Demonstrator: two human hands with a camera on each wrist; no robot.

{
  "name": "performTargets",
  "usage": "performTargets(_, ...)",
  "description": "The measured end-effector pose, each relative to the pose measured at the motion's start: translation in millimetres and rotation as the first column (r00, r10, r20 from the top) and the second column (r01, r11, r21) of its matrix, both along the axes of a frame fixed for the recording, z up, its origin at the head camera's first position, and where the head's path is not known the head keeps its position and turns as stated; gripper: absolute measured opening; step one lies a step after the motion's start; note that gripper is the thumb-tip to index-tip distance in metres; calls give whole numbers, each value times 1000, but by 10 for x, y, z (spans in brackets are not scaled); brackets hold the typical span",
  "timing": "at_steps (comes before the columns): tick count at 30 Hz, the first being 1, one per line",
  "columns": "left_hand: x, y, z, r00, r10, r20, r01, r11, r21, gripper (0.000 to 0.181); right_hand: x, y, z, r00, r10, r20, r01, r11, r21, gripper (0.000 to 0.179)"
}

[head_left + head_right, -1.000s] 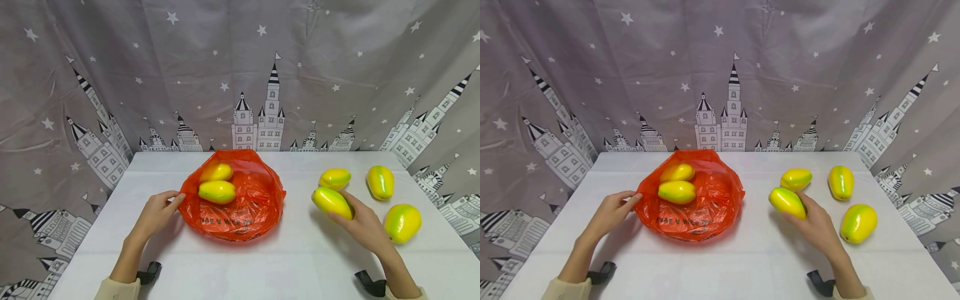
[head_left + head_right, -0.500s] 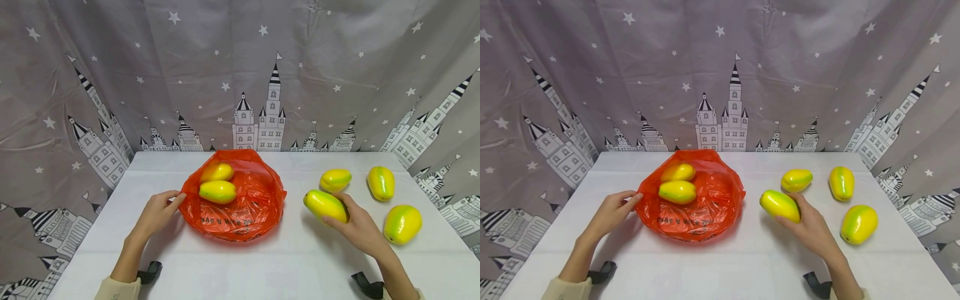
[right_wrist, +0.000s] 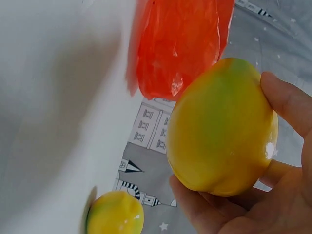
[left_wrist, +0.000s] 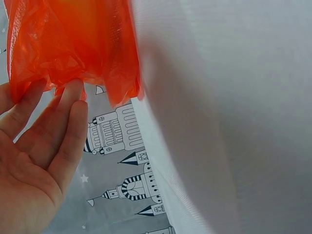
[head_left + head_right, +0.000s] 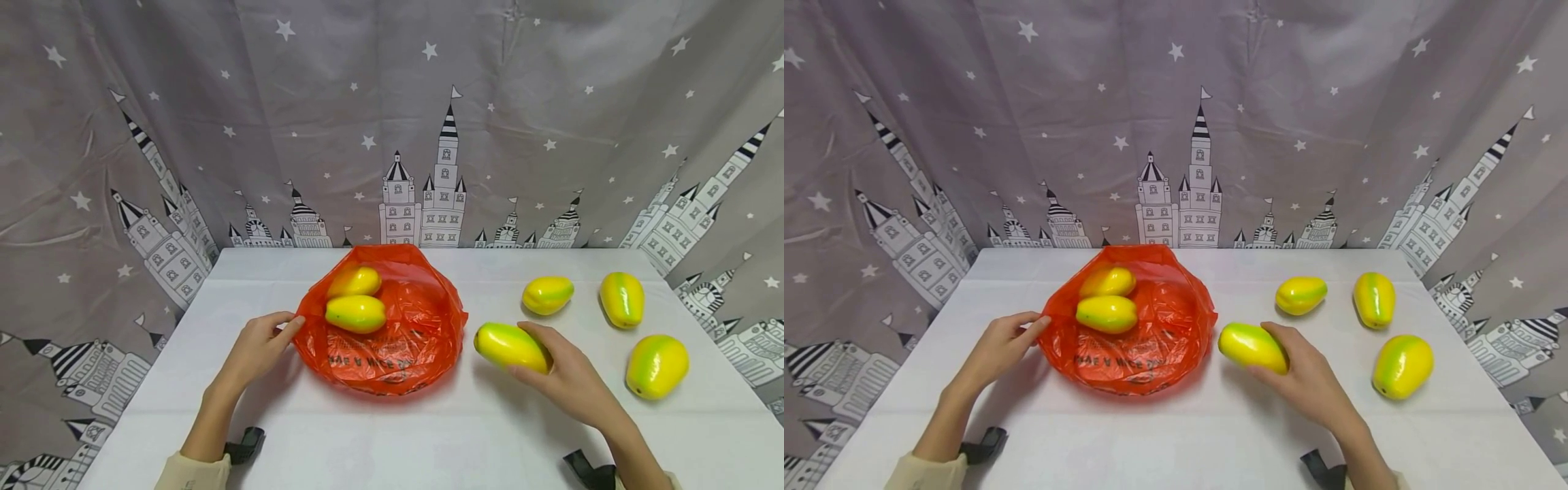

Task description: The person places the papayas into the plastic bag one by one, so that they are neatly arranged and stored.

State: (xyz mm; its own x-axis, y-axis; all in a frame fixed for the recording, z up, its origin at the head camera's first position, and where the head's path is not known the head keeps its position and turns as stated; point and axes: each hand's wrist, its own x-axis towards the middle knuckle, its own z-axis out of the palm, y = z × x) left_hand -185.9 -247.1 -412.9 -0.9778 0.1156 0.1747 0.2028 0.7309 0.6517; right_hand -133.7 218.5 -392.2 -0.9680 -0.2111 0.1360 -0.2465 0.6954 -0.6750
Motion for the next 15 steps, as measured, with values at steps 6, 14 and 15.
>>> performTargets(6, -7, 4, -9, 1000, 9, 7, -9, 1000, -6, 32, 3, -47, 21, 1000, 21, -14, -20, 1000, 21, 68)
performTargets(14, 14, 4, 21, 1000, -7, -18, 8, 1000, 16, 29, 9, -96, 105, 998, 44, -43, -42, 998, 40, 70)
performTargets(15, 11, 4, 21, 1000, -7, -19, 7, 1000, 15, 30, 10, -107, 114, 998, 47, -45, -45, 998, 38, 70)
